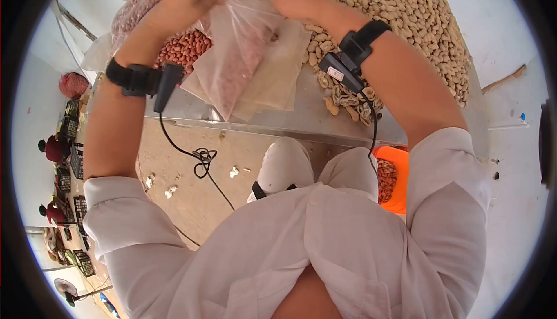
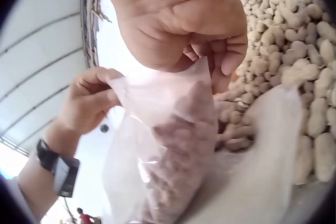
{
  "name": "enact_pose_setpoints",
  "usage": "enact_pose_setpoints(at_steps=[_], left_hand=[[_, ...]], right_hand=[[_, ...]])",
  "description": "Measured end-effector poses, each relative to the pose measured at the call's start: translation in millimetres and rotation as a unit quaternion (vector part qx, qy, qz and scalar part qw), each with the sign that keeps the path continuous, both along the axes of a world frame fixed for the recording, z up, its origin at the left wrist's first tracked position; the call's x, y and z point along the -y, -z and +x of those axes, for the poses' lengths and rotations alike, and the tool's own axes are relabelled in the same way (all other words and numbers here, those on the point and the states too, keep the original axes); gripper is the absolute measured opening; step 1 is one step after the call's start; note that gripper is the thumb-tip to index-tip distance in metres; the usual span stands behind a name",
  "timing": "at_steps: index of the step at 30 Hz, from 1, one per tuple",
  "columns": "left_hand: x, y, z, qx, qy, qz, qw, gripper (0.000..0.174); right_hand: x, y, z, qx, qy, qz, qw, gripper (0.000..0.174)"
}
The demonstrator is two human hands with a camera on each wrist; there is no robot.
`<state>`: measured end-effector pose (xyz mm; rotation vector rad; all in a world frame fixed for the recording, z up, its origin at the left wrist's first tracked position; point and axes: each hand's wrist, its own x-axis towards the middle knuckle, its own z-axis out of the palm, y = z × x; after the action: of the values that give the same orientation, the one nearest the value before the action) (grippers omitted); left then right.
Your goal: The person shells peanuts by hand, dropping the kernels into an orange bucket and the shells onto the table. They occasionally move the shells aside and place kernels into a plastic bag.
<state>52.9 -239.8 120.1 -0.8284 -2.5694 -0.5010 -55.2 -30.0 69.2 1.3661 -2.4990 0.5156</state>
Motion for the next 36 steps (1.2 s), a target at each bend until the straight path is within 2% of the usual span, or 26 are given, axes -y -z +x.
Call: enact_pose_setpoints(at_steps=[1, 3, 4, 5, 6, 7, 9, 10, 13, 15, 16, 18, 22, 25, 28, 30, 32, 34, 36], left_hand=[[-4.9, -10.3, 7.6, -0.044, -0.032, 0.001, 0.998, 0.007], [-17.4, -32.7, 28.4, -0.133, -0.097, 0.002, 0.986, 0.003], [4.0, -34.2, 17.6, -0.058, -0.112, 0.036, 0.991, 0.008], [44.1, -37.8, -2.7, 0.018, -0.124, 0.07, 0.99, 0.014], [39.6, -46.2, -0.9, 0.094, -0.136, 0.104, 0.981, 0.02], [33.3, -45.8, 3.1, 0.099, -0.124, 0.123, 0.98, 0.016], [4.9, -48.3, 17.3, 0.108, -0.097, 0.159, 0.977, 0.012], [-3.4, -47.8, 18.6, 0.098, -0.103, 0.137, 0.98, 0.013], [-24.0, -46.1, 23.1, 0.098, -0.12, 0.093, 0.983, 0.013], [-38.1, -49.7, 26.0, 0.132, -0.127, 0.088, 0.979, 0.014], [-38.4, -45.6, 20.4, 0.144, -0.076, 0.079, 0.983, 0.013], [-41.1, -25.4, 6.1, 0.168, 0.026, 0.062, 0.983, 0.011], [-70.6, 3.1, -2.7, 0.148, 0.051, 0.016, 0.988, 0.012], [-91.2, 9.1, -0.5, 0.141, 0.034, -0.008, 0.989, 0.015], [-109.6, 12.6, 7.0, 0.051, 0.053, 0.015, 0.997, 0.02], [-112.8, 5.8, 9.0, 0.005, 0.09, 0.019, 0.996, 0.013], [-113.8, 7.9, 13.3, -0.038, 0.083, 0.027, 0.995, 0.014], [-115.7, 19.8, 24.3, -0.081, 0.034, 0.037, 0.995, 0.021], [-129.5, 33.4, 50.7, 0.06, -0.012, 0.123, 0.99, 0.022]], right_hand=[[-0.5, -16.1, 14.0, -0.011, -0.027, -0.008, 1.0, 0.022], [-1.7, -47.4, 47.3, 0.12, -0.025, -0.105, 0.987, 0.02], [-2.3, -55.4, 55.3, 0.184, -0.024, -0.152, 0.971, 0.02], [-2.7, -56.8, 54.9, 0.191, -0.031, -0.17, 0.966, 0.018], [-3.9, -57.7, 55.2, 0.199, -0.037, -0.187, 0.961, 0.017], [-6.3, -58.3, 56.8, 0.208, -0.042, -0.204, 0.956, 0.018], [-22.5, -65.0, 68.9, 0.252, 0.008, -0.155, 0.955, 0.019], [-28.6, -68.6, 72.7, 0.27, 0.033, -0.13, 0.953, 0.021], [-28.1, -46.3, 51.6, 0.239, -0.016, -0.171, 0.956, 0.014], [-30.0, -23.3, 30.5, 0.215, -0.034, -0.084, 0.972, 0.017], [-33.4, -18.9, 26.9, 0.2, -0.042, -0.041, 0.978, 0.02], [-45.5, -12.4, 24.6, 0.26, -0.029, -0.044, 0.964, 0.016], [-70.1, 3.2, 21.2, 0.312, -0.004, -0.023, 0.95, 0.017], [-97.5, 8.1, 26.2, 0.223, -0.002, -0.032, 0.974, 0.019], [-134.4, 12.7, 33.9, 0.145, -0.047, 0.001, 0.988, 0.018], [-155.6, 11.2, 47.2, 0.172, -0.012, 0.026, 0.985, 0.017], [-173.3, 13.3, 55.3, 0.169, -0.004, 0.028, 0.985, 0.017], [-188.0, 18.2, 59.0, 0.133, -0.02, 0.007, 0.991, 0.018], [-201.6, 15.0, 68.6, 0.136, -0.004, -0.005, 0.991, 0.024]])
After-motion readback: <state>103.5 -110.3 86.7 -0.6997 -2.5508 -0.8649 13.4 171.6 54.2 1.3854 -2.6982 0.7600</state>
